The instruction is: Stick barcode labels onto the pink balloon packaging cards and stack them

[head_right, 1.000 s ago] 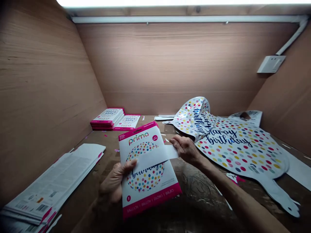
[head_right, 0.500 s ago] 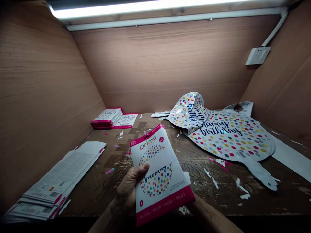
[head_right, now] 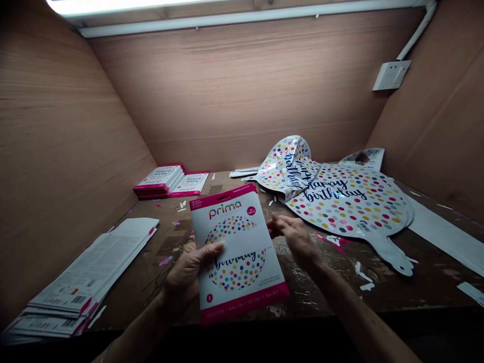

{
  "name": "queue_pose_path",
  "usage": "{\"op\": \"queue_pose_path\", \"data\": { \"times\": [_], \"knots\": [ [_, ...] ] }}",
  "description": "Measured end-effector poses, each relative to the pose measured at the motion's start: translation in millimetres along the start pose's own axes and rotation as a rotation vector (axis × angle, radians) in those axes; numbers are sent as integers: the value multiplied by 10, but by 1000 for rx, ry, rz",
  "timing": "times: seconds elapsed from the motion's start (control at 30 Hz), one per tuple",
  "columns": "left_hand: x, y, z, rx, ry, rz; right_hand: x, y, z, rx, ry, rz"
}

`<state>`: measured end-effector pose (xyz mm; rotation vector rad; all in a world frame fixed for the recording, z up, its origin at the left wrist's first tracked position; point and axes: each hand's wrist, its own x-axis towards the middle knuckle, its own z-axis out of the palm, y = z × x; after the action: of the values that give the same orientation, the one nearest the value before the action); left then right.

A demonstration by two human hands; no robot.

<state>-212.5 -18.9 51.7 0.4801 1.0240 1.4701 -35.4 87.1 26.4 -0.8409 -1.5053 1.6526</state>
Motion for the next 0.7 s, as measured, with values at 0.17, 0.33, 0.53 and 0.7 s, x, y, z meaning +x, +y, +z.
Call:
{"op": "queue_pose_path", "data": {
  "times": [0.17,0.33,0.53,0.7],
  "knots": [
    [31,25,-9,111,-52,-33,-143,-97,-98,15,-228,137],
    [108,-53,-20,174,-108,-59,-190,78,5,88,-86,239],
    [207,157,63,210,-193,12,-112,20,60,279,45,146],
    [31,105,18,62,157,441,-48,-364,-69,360,229,32]
  ]
}}
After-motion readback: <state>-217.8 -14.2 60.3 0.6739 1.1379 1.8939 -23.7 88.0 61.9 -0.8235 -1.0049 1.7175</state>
